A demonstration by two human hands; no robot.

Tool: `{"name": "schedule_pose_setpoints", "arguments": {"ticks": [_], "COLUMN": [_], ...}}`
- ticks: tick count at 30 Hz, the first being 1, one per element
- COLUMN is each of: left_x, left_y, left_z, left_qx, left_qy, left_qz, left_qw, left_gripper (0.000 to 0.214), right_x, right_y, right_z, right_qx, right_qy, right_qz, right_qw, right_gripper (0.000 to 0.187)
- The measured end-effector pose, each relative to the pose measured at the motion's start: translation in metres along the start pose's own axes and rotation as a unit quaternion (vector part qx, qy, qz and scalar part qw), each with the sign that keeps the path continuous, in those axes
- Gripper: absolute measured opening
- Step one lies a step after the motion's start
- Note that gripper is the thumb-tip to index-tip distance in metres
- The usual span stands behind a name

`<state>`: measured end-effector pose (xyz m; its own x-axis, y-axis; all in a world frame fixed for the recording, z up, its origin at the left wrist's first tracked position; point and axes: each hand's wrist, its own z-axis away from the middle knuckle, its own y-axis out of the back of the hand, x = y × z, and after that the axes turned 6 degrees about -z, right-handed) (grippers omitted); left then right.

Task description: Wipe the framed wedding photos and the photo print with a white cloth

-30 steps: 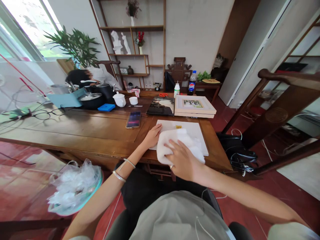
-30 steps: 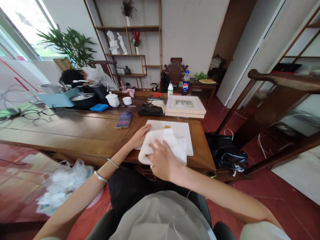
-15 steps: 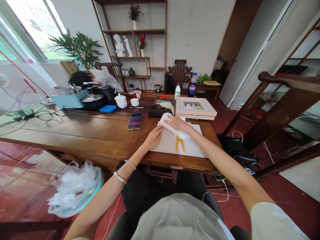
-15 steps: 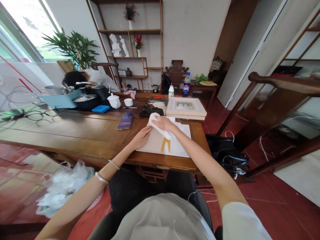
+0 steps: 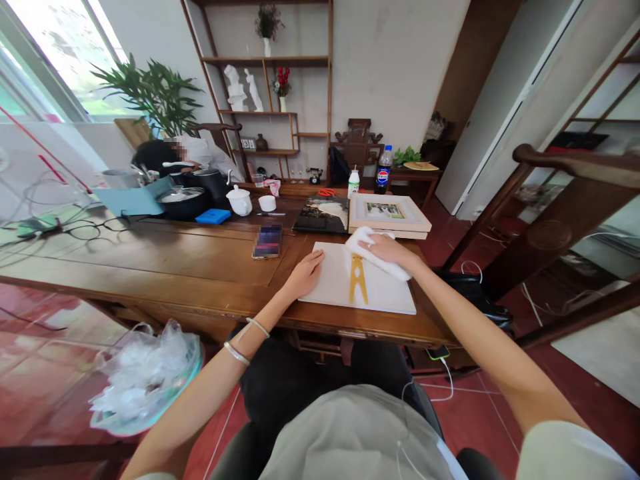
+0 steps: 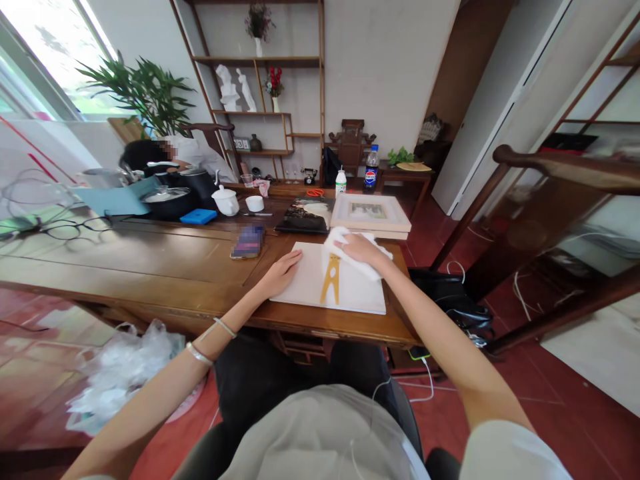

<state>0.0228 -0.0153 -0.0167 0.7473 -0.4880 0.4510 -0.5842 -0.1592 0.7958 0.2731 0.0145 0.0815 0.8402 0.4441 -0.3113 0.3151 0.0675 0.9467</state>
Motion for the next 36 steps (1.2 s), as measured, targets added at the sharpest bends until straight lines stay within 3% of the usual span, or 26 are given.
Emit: {"name": "schedule_pose_setpoints", "arguments": {"ticks": [3, 6, 11, 16, 19, 24, 28, 31, 36], "left_x": [-0.001, -0.002, -0.001, -0.002, -0.003, -0.002, -0.002, -0.002, -0.003], "left_y": [-0.001, -0.001, -0.002, -0.003, -0.004, -0.003, -0.001, -0.002, -0.005], "left_z": [0.0, 0.0, 0.0, 0.0, -0.001, 0.0, 0.0, 0.001, 0.0], "left_qx": [0.006, 0.004, 0.0, 0.002, 0.001, -0.003, -0.001, 0.002, 0.007], "left_qy": [-0.003, -0.003, -0.003, -0.007, -0.007, -0.005, -0.001, -0.004, -0.006], "left_qz": [0.001, -0.004, -0.006, -0.012, -0.012, -0.017, -0.009, -0.011, -0.016], "left_qw": [1.0, 1.0, 1.0, 1.0, 1.0, 1.0, 1.0, 1.0, 1.0], "left_gripper": [0.044, 0.044, 0.045, 0.046, 0.045, 0.048, 0.046, 0.046, 0.046], "right_x": [0.025, 0.03, -0.013, -0.056, -0.044, 0.006, 0.019, 0.006, -0.035], "right_y": [0.005, 0.003, -0.003, 0.004, 0.002, -0.016, -0.025, -0.029, -0.037], "right_z": [0.029, 0.056, 0.114, 0.16, 0.148, 0.078, 0.04, 0.047, 0.108], "right_qx": [0.02, 0.024, -0.011, -0.063, -0.067, -0.014, 0.013, 0.008, -0.019], "right_qy": [-0.017, -0.006, 0.073, 0.111, 0.105, 0.075, 0.044, 0.048, 0.141], "right_qz": [0.018, 0.037, 0.066, 0.085, 0.082, 0.084, 0.08, 0.074, 0.045], "right_qw": [0.999, 0.999, 0.995, 0.988, 0.989, 0.994, 0.996, 0.996, 0.989], "right_gripper": [0.046, 0.038, 0.024, 0.028, 0.028, 0.028, 0.036, 0.039, 0.041]}}
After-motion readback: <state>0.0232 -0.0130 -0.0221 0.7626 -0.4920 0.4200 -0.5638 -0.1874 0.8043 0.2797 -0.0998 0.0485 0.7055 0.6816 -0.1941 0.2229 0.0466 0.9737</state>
